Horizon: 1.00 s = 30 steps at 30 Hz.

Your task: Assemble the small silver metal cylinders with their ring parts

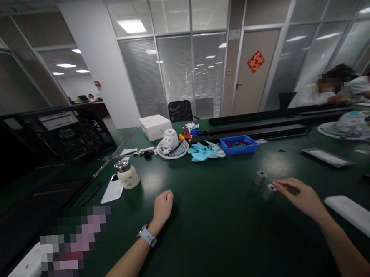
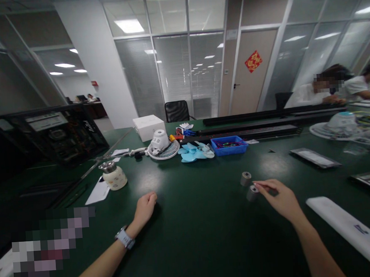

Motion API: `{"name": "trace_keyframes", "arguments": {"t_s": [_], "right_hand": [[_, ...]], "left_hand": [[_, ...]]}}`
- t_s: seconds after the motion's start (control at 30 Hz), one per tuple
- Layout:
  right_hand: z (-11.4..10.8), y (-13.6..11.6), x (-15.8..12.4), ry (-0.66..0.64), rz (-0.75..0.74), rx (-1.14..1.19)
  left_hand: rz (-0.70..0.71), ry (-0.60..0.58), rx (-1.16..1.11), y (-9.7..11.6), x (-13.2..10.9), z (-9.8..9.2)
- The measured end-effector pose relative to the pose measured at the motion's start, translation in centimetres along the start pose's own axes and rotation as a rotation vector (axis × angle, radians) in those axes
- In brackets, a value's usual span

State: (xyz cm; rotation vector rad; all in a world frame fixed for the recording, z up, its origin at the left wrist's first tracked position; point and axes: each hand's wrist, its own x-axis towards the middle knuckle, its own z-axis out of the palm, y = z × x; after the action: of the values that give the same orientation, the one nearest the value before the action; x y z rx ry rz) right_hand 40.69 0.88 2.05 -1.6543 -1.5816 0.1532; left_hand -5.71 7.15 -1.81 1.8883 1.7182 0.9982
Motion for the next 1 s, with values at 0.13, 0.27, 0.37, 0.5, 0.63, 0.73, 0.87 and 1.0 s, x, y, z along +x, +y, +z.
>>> {"name": "trace_keyframes", "arguments": {"t_s": [0.13, 0.27, 0.37, 0.5, 0.63, 0.73, 0.87, 1.0], "right_hand": [[0.2, -0.6, -0.3, -0.01, -0.039, -0.02], [0.3, -0.3, -0.3, -0.013, -0.052, -0.057], [0.3, -0.2, -0.1, -0.037, -0.036, -0.05], [0.2, -0.4, -0.1, -0.086, -0.017, -0.002], [0.1, -0.2, -0.2, -0.017, -0.001, -0.009], [0.2, 0.2, -0.2, 0.026, 0.024, -0.017], [0.3, 0.4, -0.2, -0.029, 0.066, -0.001], [0.4, 0.5, -0.2, -0.023, 0.039, -0.026]], "left_hand": [[-0.002, 0.002, 0.002, 0.1, 0.0, 0.0], [-0.004, 0.003, 0.003, 0.3, 0.0, -0.1], [-0.002, 0.002, -0.001, 0.4, 0.0, -0.2], [0.005, 0.002, -0.007, 0.4, -0.1, -0.1], [0.006, -0.003, -0.01, 0.3, -0.1, -0.1], [0.003, -0.009, -0.009, 0.2, -0.1, -0.1], [0.0, -0.017, -0.007, 0.2, -0.1, -0.1], [-0.004, -0.018, 0.0, 0.3, -0.1, -0.1]]}}
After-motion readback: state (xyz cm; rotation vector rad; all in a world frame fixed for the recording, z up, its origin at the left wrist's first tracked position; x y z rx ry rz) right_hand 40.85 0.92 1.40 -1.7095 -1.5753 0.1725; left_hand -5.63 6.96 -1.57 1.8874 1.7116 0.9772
